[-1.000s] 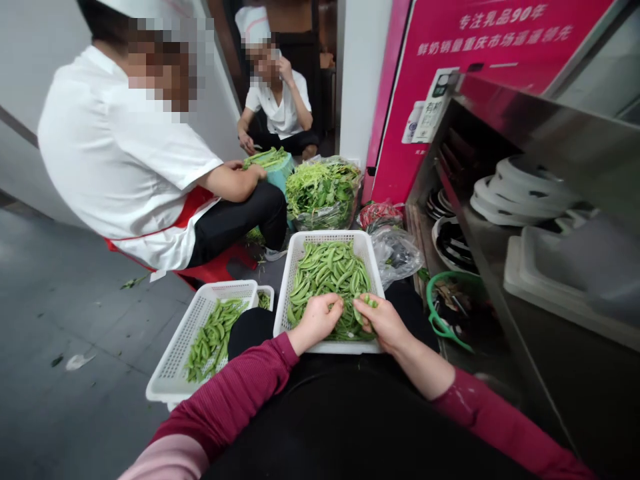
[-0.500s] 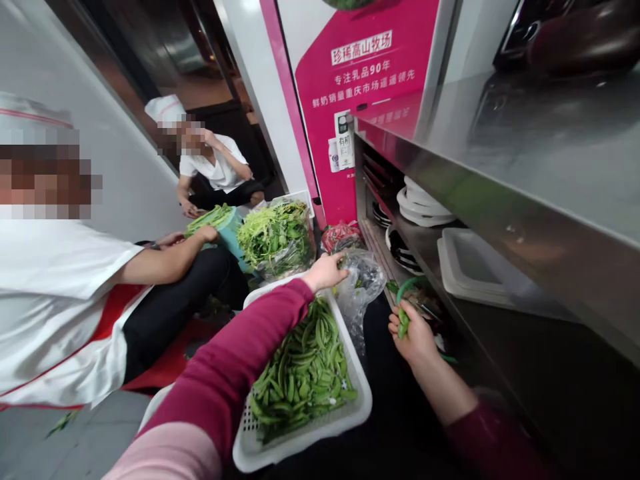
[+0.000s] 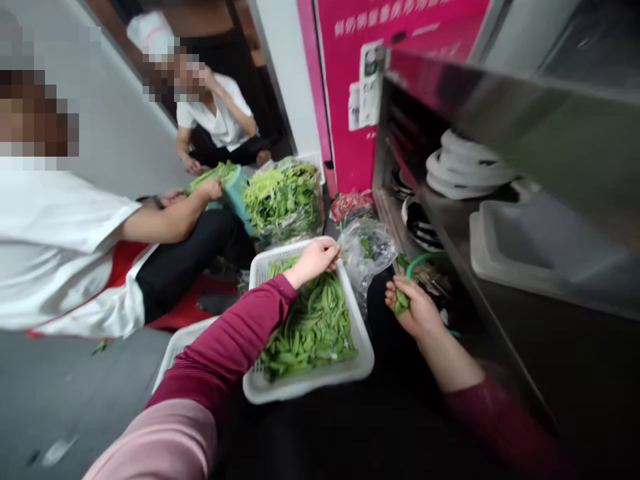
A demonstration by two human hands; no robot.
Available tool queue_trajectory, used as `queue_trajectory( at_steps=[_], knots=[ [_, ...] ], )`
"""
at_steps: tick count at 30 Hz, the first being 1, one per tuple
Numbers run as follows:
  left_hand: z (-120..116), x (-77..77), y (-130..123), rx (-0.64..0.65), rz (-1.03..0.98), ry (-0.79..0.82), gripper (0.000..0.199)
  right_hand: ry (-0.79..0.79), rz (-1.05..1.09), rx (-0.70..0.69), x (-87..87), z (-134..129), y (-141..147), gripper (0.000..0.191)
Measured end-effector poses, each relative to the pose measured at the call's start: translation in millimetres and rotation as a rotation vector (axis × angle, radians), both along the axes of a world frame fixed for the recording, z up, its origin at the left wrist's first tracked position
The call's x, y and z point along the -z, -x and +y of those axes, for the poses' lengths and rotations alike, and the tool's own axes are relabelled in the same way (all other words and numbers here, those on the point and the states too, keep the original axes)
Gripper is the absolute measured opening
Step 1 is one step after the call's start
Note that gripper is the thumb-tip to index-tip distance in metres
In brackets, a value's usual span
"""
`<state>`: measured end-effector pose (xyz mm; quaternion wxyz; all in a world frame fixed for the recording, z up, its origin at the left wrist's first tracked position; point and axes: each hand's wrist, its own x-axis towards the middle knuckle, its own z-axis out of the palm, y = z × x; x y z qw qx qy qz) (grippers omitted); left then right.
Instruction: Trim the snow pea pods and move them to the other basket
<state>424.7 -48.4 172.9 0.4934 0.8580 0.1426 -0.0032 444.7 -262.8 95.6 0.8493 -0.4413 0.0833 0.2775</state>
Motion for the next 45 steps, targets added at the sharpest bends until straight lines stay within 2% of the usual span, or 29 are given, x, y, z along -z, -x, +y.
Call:
queue_trajectory(
  at_steps=[3, 5, 7, 9, 10, 12, 14, 19, 24, 27, 30, 32, 35, 37, 40, 45],
  knots=[
    [7, 25.5, 84, -0.093, 0.125, 0.042, 0.026, 0.097, -0.209, -0.333, -18.1, 9, 15, 0.023],
    [3, 47.5, 136, -0.132, 0.221, 0.038, 0.025, 0.304, -0.498, -0.611, -22.4, 22, 29, 0.019],
    [-5, 67.7, 175, -0.149, 0.276, 0.055, 0.026, 0.613, -0.965, -0.924, -18.2, 39, 47, 0.014],
    [-14, 81.4, 201, -0.157, 0.232, 0.005, 0.025, 0.942, -1.486, -1.222, -7.1, 55, 65, 0.006],
    [-18, 85.2, 209, -0.161, 0.190, -0.037, 0.024, 1.077, -1.682, -1.338, -0.1, 62, 72, 0.008],
    [-22, 87.1, 219, -0.169, 0.118, -0.098, 0.024, 1.240, -1.891, -1.485, 13.5, 73, 85, 0.017],
    [-22, 84.0, 223, -0.176, 0.099, -0.091, 0.024, 1.258, -1.947, -1.548, 23.8, 80, 91, 0.020],
    [-20, 76.1, 226, -0.186, 0.115, -0.035, 0.025, 1.243, -2.013, -1.568, 32.8, 81, 93, 0.024],
    [-25, 81.0, 224, -0.154, 0.100, -0.019, 0.028, 1.243, -1.967, -1.570, 32.3, 80, 91, 0.025],
    [-27, 82.3, 223, -0.156, 0.093, -0.036, 0.027, 1.252, -1.908, -1.527, 23.1, 81, 87, 0.020],
    [-28, 79.1, 225, -0.155, 0.069, -0.075, 0.023, 1.253, -1.855, -1.432, 6.6, 77, 80, 0.015],
    [-31, 75.5, 224, -0.111, 0.050, -0.099, 0.022, 1.127, -1.611, -1.379, -3.1, 71, 76, 0.017],
    [-40, 69.8, 219, -0.001, -0.016, -0.149, 0.023, 0.715, -0.876, -1.223, -9.6, 60, 78, 0.023],
    [-47, 66.7, 214, 0.043, -0.079, -0.197, 0.024, 0.467, -0.505, -1.086, -9.7, 55, 84, 0.022],
    [-54, 63.4, 209, 0.068, -0.123, -0.291, 0.025, 0.292, -0.276, -0.965, -9.0, 52, 96, 0.019],
    [-58, 60.3, 211, 0.097, -0.115, -0.441, 0.023, 0.227, -0.216, -0.943, -10.6, 52, 107, 0.018]
  ],
)
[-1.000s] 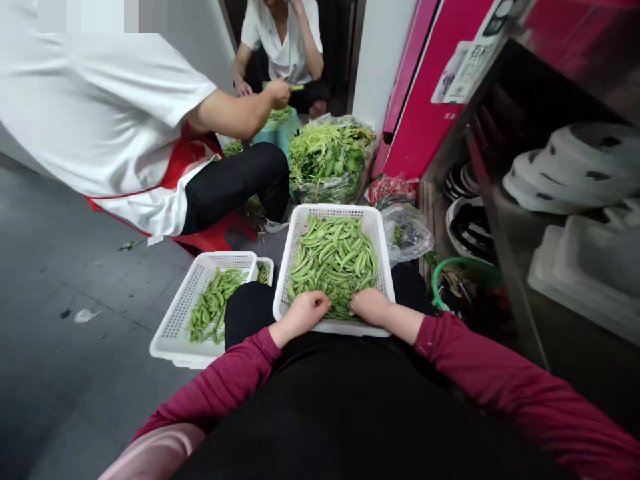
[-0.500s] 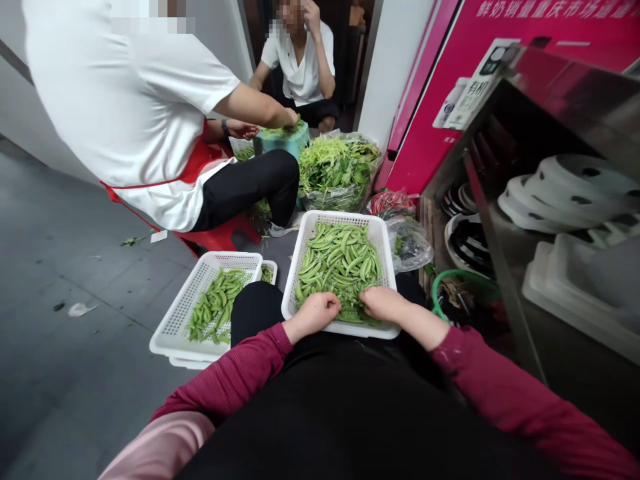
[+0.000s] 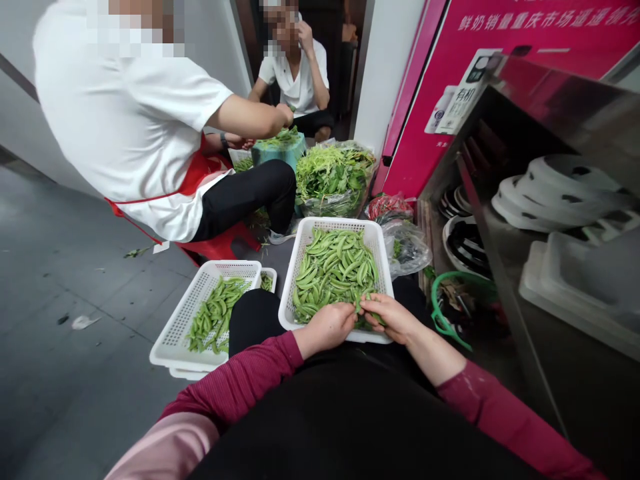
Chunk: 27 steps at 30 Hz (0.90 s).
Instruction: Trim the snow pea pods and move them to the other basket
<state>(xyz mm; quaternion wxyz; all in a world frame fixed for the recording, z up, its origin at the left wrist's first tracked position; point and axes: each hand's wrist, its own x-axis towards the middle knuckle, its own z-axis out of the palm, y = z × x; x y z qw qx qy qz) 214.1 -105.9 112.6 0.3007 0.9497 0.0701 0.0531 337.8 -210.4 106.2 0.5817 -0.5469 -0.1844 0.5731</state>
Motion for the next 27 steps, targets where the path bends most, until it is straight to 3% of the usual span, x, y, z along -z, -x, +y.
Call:
queue_trajectory(
  at_steps=[4, 9, 11, 14, 18, 22, 24, 27],
  knots=[
    [2, -2.5, 4, 0.038, 0.022, -0.088, 0.015, -0.008, 0.008, -0.116, -2.5, -3, 2, 0.016],
    [31, -2.8, 4, -0.290, 0.031, -0.124, 0.022, 0.015, 0.096, -0.136, -9.7, -11, 1, 0.016],
    [41, -3.3, 5, -0.318, 0.004, -0.118, 0.024, 0.024, 0.140, -0.148, -11.7, -14, 2, 0.016],
    [39, -7.4, 7, -0.154, -0.053, -0.143, 0.029, 0.026, 0.190, -0.165, -12.1, -16, 2, 0.014],
    [24, -17.2, 7, 0.119, 0.074, -0.274, 0.035, 0.046, 0.250, -0.192, -10.8, -16, -1, 0.012],
    [22, -25.8, -1, 0.215, 0.142, -0.308, 0.028, 0.107, 0.219, -0.247, -15.6, -10, -13, 0.012],
    [26, -29.6, -8, 0.227, 0.153, -0.285, 0.025, 0.137, 0.076, -0.289, -22.5, -5, -20, 0.016],
    [33, -36.6, -16, 0.271, 0.156, -0.202, 0.016, 0.150, -0.362, -0.408, -37.0, 4, -29, 0.023]
  ],
)
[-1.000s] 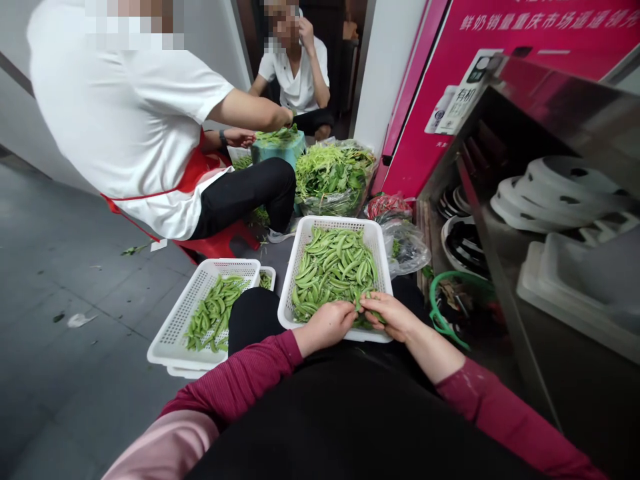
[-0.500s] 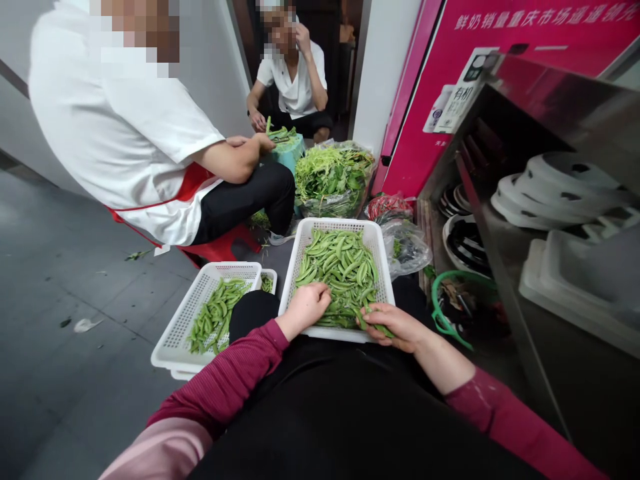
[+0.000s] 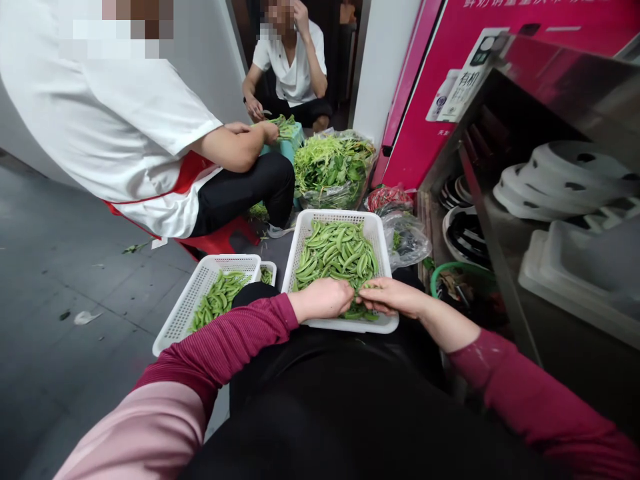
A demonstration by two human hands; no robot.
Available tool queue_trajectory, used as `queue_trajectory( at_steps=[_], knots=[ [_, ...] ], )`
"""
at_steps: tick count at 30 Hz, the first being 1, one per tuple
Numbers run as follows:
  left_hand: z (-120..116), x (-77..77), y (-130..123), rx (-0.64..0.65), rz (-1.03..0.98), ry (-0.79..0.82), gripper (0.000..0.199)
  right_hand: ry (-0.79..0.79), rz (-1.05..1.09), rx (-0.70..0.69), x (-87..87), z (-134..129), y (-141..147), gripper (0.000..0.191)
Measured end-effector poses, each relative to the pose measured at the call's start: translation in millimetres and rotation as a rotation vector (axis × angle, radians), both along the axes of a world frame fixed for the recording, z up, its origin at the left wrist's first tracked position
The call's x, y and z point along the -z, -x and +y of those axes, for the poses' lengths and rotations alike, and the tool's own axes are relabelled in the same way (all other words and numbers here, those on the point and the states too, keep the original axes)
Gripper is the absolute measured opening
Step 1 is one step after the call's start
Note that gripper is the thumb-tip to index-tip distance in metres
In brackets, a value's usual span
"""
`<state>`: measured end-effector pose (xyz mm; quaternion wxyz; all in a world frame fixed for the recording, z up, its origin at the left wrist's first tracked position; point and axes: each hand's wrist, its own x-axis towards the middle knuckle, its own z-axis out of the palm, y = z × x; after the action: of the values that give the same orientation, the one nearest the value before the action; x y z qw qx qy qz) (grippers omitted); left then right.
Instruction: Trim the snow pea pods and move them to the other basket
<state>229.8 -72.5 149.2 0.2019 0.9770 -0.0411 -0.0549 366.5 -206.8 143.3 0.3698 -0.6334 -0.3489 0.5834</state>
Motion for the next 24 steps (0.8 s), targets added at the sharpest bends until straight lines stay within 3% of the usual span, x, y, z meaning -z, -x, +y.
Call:
queue_trajectory(
  at_steps=[3, 5, 8, 10, 11, 12, 13, 17, 20, 24],
  knots=[
    [5, -5.8, -4, -0.048, 0.010, 0.229, 0.014, -0.152, -0.384, -0.184, -11.2, 9, -1, 0.021],
    [5, -5.3, -5, -0.223, 0.039, 0.503, 0.019, -0.271, -0.473, -0.151, -11.2, 15, 4, 0.021],
    [-2, 5.5, -3, -0.534, 0.062, 0.985, 0.023, -0.380, -0.420, 0.226, 3.5, 21, 14, 0.025],
    [-8, 18.3, 2, -0.625, 0.062, 1.231, 0.019, -0.400, -0.358, 0.545, 20.0, 23, 14, 0.028],
    [-10, 25.3, 5, -0.651, 0.074, 1.303, 0.016, -0.386, -0.364, 0.639, 28.9, 24, 12, 0.029],
    [-11, 32.1, 9, -0.678, 0.092, 1.337, 0.015, -0.350, -0.420, 0.642, 37.7, 25, 9, 0.028],
    [-10, 38.3, 13, -0.711, 0.107, 1.341, 0.015, -0.287, -0.540, 0.536, 46.0, 25, 6, 0.025],
    [4, 49.4, 28, -0.863, 0.087, 1.267, 0.017, 0.018, -1.075, -0.208, 70.2, 28, 9, 0.012],
    [5, 47.4, 39, -0.907, 0.061, 1.260, 0.019, 0.015, -1.164, -0.378, 81.1, 31, 32, 0.019],
    [-2, 58.6, 47, -0.823, 0.154, 1.331, 0.035, -0.107, -1.257, -0.516, 107.5, 24, 37, 0.029]
  ],
)
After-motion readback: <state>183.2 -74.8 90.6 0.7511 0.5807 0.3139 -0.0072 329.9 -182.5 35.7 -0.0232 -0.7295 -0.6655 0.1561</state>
